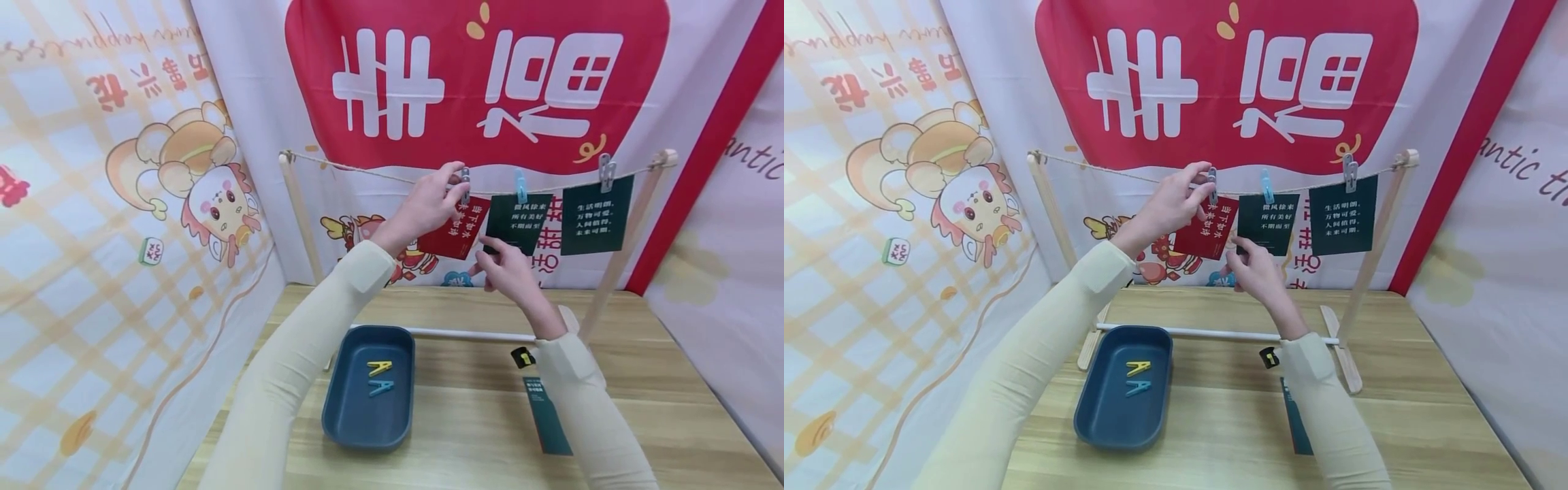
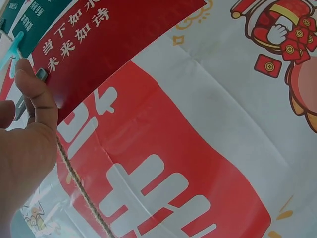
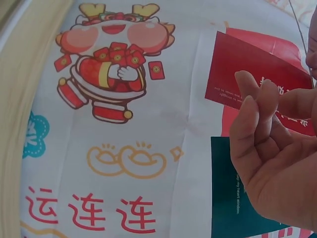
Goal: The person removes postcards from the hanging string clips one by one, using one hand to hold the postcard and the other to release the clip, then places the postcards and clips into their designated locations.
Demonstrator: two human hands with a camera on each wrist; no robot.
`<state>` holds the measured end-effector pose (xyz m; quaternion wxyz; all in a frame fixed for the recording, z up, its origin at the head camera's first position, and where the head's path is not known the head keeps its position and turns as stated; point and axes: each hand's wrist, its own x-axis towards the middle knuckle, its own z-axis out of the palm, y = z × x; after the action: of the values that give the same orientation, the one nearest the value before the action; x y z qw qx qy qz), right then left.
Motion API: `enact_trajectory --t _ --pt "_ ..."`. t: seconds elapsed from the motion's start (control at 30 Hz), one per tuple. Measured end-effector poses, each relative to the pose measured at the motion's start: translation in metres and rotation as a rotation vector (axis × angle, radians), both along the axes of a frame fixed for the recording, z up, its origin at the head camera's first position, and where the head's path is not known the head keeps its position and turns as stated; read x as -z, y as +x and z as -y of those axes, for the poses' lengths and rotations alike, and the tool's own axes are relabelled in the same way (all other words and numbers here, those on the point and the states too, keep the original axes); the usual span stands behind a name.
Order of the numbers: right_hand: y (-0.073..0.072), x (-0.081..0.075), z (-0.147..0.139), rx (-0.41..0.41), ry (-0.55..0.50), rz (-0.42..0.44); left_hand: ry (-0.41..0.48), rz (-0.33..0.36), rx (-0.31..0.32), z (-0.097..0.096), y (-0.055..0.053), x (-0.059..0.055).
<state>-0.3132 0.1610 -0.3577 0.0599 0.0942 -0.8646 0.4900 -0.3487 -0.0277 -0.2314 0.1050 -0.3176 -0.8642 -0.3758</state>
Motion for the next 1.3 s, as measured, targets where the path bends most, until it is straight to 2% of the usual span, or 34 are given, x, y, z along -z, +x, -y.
enact_trajectory --t 0.1,0.27,0.67,0.8,1.0,1.17,1.3 --pt "-0.001 0.001 0.002 -0.016 -0.06 0.012 0.014 0.021 -0.015 -0.001 0.0 0.0" --pt "-0.003 0.002 0.006 -0.042 -0.128 0.018 0.017 0.011 -0.02 -0.003 0.002 0.002" --pt "-0.011 0.009 0.02 -0.06 -0.212 -0.016 0.032 -0.021 -0.01 -0.004 0.003 0.004" --pt "-0.015 0.01 0.023 -0.048 -0.249 -0.021 0.064 -0.011 0.001 -0.005 0.003 0.005" --pt "-0.017 0.011 0.026 -0.033 -0.265 0.004 0.123 0.018 0.02 -0.004 0.004 0.008" --pt "-0.016 0.01 0.026 -0.037 -0.257 0.026 0.14 0.007 0.04 -0.003 0.005 0.009" --pt "-0.01 0.003 0.028 -0.06 -0.258 0.025 0.142 -0.011 0.035 -0.003 0.005 0.007"
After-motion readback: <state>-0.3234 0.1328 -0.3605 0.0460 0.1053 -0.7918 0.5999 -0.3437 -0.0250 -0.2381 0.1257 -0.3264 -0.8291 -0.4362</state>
